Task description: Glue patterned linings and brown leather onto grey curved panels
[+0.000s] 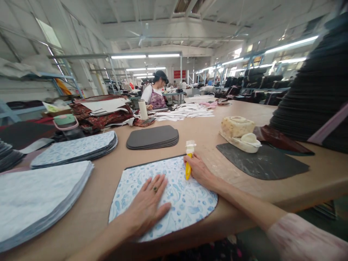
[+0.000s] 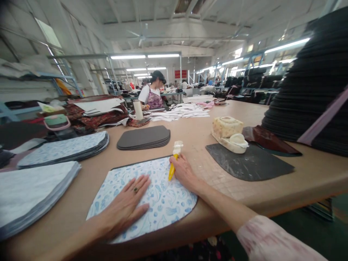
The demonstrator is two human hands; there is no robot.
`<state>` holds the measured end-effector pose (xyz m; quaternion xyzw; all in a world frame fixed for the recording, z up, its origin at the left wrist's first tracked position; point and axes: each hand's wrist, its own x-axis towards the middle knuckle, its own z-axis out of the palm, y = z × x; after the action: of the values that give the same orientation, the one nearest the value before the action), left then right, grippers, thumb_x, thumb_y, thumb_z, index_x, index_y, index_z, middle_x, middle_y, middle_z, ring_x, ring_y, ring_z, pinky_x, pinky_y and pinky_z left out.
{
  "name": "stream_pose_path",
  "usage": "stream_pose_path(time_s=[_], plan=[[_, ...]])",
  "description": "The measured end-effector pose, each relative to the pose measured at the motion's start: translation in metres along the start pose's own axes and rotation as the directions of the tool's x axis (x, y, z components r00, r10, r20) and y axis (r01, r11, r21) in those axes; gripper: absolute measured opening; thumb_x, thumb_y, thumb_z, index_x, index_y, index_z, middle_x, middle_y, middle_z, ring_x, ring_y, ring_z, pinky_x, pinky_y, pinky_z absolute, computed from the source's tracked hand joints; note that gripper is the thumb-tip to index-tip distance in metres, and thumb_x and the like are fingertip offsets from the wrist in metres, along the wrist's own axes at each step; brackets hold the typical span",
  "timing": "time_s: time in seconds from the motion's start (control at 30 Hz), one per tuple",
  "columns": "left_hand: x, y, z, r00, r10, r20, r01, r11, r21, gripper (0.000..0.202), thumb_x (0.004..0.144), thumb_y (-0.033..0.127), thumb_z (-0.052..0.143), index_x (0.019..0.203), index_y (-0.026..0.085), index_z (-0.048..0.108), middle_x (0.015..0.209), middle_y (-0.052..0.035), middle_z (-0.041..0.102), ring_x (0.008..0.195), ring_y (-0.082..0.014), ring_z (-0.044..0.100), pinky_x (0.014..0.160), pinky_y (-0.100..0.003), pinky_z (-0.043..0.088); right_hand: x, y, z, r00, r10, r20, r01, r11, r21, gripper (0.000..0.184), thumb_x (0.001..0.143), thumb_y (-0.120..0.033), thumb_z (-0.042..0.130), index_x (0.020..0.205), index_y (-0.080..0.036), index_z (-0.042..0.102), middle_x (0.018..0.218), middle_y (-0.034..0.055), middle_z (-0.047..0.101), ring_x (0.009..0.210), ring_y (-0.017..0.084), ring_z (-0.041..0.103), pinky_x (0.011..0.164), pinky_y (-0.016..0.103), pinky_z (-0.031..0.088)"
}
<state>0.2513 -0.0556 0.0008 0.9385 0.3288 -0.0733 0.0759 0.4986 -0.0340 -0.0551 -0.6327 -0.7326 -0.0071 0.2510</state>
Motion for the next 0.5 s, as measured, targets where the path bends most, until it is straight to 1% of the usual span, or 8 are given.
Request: stream_pose_path(time_s=[0.07,0.13,0.2,0.23,0.27,0.33,0.43,0.5], plan=[[-0.024,-0.039,0.008,0.987,-0.156,-0.029,0.157,0.987,0.032,0.060,0.091,0.042,0.029,0.142,0.011,0.021,0.150,-0.0098,0.010,0.138,-0.0244,0.008,0.112,-0.046,0.011,-0.001,0.001,0.001,1.000,-0.004,-0.001,0.004,1.000,0.020,0.016,0.083,-0.005,0.047,0.091,-0.015,0.058,0.081,0.0022,0.059,0.085,0.018,0.054,0.085,0.036,0.040],[-0.046,-0.075,0.012,0.953,-0.299,-0.048,0.301,0.953,0.037,0.063,0.090,0.045,0.028,0.142,0.009,0.022,0.149,-0.0115,0.014,0.138,-0.0261,0.011,0.112,-0.047,0.012,-0.001,0.002,0.003,1.000,0.001,-0.009,-0.001,0.999,0.042,0.024,0.078,0.000,0.041,0.088,-0.015,0.058,0.078,0.0046,0.059,0.084,0.019,0.052,0.085,0.033,0.038],[-0.056,-0.097,0.010,0.908,-0.411,-0.081,0.415,0.910,0.027,0.063,0.091,0.044,0.026,0.141,0.006,0.026,0.148,-0.0144,0.020,0.137,-0.0280,0.014,0.111,-0.049,0.014,-0.001,0.001,0.005,1.000,0.013,-0.024,-0.011,0.998,0.061,0.026,0.075,-0.001,0.038,0.084,-0.016,0.058,0.078,0.0066,0.059,0.084,0.020,0.051,0.082,0.032,0.038],[-0.056,-0.100,0.007,0.891,-0.438,-0.116,0.443,0.896,0.023,0.062,0.091,0.043,0.026,0.140,0.005,0.027,0.147,-0.0152,0.022,0.137,-0.0282,0.015,0.111,-0.049,0.015,-0.001,0.001,0.006,0.999,0.018,-0.032,-0.016,0.997,0.070,0.026,0.074,-0.002,0.038,0.083,-0.017,0.057,0.079,0.0070,0.059,0.083,0.021,0.051,0.080,0.032,0.039],[-0.053,-0.099,0.003,0.884,-0.440,-0.156,0.448,0.894,0.020,0.062,0.091,0.043,0.026,0.140,0.005,0.028,0.147,-0.0153,0.022,0.137,-0.0279,0.014,0.111,-0.048,0.015,-0.002,0.000,0.007,0.999,0.022,-0.039,-0.019,0.997,0.077,0.026,0.073,-0.003,0.037,0.081,-0.017,0.057,0.079,0.0070,0.060,0.082,0.021,0.052,0.078,0.032,0.040],[-0.040,-0.089,-0.004,0.905,-0.359,-0.226,0.372,0.928,0.016,0.062,0.091,0.044,0.029,0.141,0.007,0.026,0.149,-0.0127,0.018,0.138,-0.0259,0.011,0.112,-0.047,0.013,-0.002,0.000,0.010,0.998,0.028,-0.054,-0.023,0.996,0.086,0.026,0.072,-0.005,0.037,0.080,-0.018,0.058,0.078,0.0062,0.060,0.080,0.021,0.054,0.074,0.031,0.042],[-0.024,-0.076,-0.010,0.969,-0.186,-0.161,0.180,0.982,-0.048,0.062,0.090,0.048,0.031,0.142,0.014,0.025,0.149,-0.0088,0.018,0.138,-0.0242,0.012,0.112,-0.046,0.013,-0.003,0.000,0.012,0.996,0.033,-0.079,-0.027,0.996,0.080,0.027,0.074,-0.009,0.036,0.081,-0.020,0.060,0.077,0.0057,0.063,0.081,0.022,0.057,0.073,0.031,0.044],[-0.022,-0.081,-0.007,0.978,-0.171,-0.118,0.160,0.982,-0.098,0.063,0.090,0.050,0.031,0.141,0.014,0.026,0.148,-0.0088,0.021,0.137,-0.0239,0.016,0.112,-0.045,0.015,-0.003,0.000,0.012,0.995,0.033,-0.092,-0.027,0.998,0.065,0.029,0.077,-0.013,0.035,0.084,-0.021,0.062,0.078,0.0062,0.065,0.083,0.023,0.060,0.074,0.031,0.046]])
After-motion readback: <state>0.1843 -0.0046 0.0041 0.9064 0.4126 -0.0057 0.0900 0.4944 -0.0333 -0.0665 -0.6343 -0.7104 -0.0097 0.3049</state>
